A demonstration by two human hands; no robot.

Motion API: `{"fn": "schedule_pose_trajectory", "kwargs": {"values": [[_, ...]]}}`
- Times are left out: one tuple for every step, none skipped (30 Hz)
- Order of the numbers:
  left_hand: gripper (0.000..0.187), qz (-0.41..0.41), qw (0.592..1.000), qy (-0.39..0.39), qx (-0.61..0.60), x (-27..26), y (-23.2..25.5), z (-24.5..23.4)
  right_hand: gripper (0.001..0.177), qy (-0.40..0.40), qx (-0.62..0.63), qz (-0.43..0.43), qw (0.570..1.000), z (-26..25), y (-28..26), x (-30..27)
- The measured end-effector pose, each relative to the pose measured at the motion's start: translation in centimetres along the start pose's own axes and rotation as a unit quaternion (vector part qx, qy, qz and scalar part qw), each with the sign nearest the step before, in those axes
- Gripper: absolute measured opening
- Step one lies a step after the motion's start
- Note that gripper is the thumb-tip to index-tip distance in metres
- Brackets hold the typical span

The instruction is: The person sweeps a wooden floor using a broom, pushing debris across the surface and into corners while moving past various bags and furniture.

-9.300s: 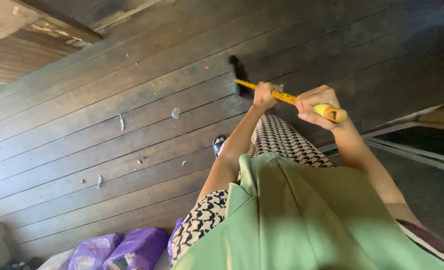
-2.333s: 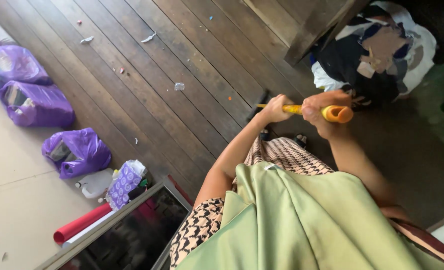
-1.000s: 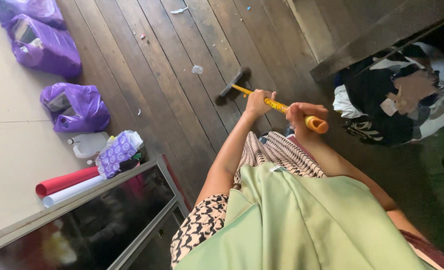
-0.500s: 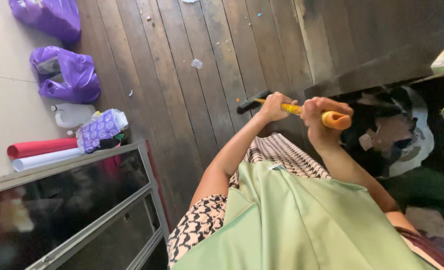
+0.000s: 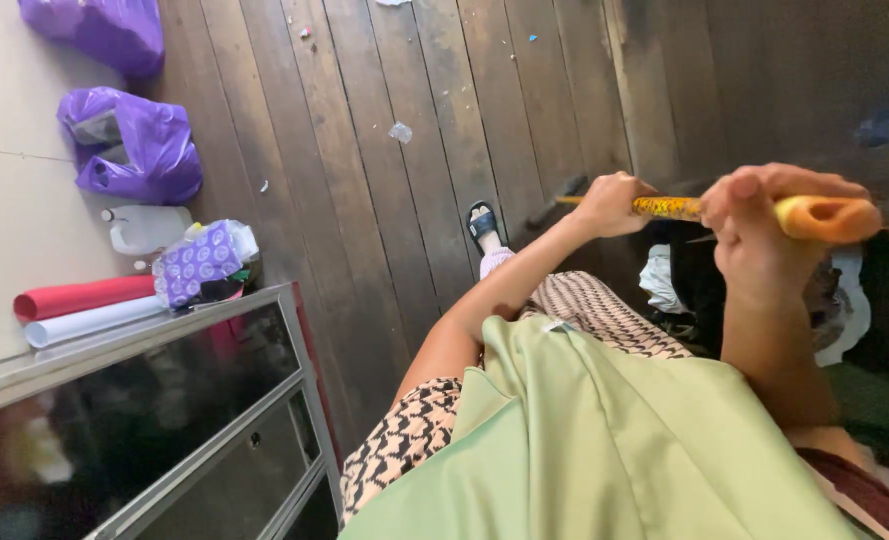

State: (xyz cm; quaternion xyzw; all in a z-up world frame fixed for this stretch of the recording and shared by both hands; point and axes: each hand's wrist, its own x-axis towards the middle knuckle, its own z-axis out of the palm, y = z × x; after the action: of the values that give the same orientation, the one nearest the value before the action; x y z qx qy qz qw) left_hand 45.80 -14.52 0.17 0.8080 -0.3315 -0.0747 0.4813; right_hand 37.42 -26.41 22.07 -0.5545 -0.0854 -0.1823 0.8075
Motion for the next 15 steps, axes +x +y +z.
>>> {"fn": "schedule_pose_trajectory", "kwargs": {"values": [[0.027, -0.011, 0.999, -0.029, -0.011, -0.4, -0.2, 0.4, 0.019, 0.015, -0.012, 0.016, 1.000, 1.1, 0.9, 0.4], [0.025, -0.015, 1.000, -0.016, -0.009, -1.1, -1.1, 0.3, 0.020, 0.030, -0.025, 0.032, 0.999, 2.2, 2.0, 0.8], [0.024, -0.013, 1.000, 0.004, -0.004, -0.9, -2.9, -0.6, 0.019, 0.044, -0.056, 0.049, 0.996, 3.7, 3.8, 2.0], [0.023, -0.012, 1.000, 0.023, 0.001, -0.4, -4.8, -1.6, 0.022, 0.024, -0.073, 0.041, 0.996, 4.9, 5.2, 2.9], [0.023, -0.026, 1.000, 0.000, 0.006, -0.1, -6.8, -2.8, 0.025, 0.006, -0.091, 0.032, 0.995, 5.9, 6.5, 3.4], [0.023, -0.041, 0.999, -0.023, 0.011, 0.0, -9.1, -4.6, 0.027, -0.022, -0.068, 0.011, 0.997, 6.7, 7.8, 4.3], [0.025, -0.001, 1.000, 0.014, 0.028, 0.0, -11.3, -6.5, 0.029, -0.050, -0.044, -0.005, 0.998, 7.4, 9.0, 5.0], [0.026, 0.038, 0.997, 0.050, 0.046, 0.1, -13.2, -8.3, 0.030, -0.069, -0.107, -0.009, 0.992, 7.9, 9.7, 5.3], [0.020, -0.001, 0.996, 0.039, 0.075, 0.1, -14.5, -9.8, 0.031, -0.087, -0.169, -0.013, 0.982, 8.4, 10.3, 5.2], [0.024, -0.039, 0.993, 0.029, 0.104, 0.2, -15.3, -11.3, 0.033, -0.105, -0.230, -0.017, 0.967, 8.9, 10.7, 5.2], [0.035, -0.076, 0.988, 0.017, 0.133, 0.7, -15.7, -12.5, 0.036, -0.102, -0.209, -0.029, 0.972, 9.2, 11.0, 5.4], [0.034, -0.066, 0.989, 0.045, 0.124, 1.6, -15.5, -13.3, 0.040, -0.098, -0.187, -0.041, 0.977, 9.3, 11.0, 5.6], [0.033, -0.059, 0.989, 0.072, 0.115, 2.5, -14.9, -13.6, 0.043, -0.095, -0.164, -0.051, 0.981, 9.1, 10.9, 5.7], [0.032, -0.052, 0.988, 0.099, 0.106, 3.4, -13.9, -13.7, 0.038, -0.062, -0.129, -0.052, 0.988, 8.3, 10.1, 6.1], [0.031, -0.044, 0.990, 0.099, 0.085, 4.5, -12.7, -13.9, 0.023, -0.053, -0.050, -0.082, 0.994, 7.6, 9.6, 6.9]]}}
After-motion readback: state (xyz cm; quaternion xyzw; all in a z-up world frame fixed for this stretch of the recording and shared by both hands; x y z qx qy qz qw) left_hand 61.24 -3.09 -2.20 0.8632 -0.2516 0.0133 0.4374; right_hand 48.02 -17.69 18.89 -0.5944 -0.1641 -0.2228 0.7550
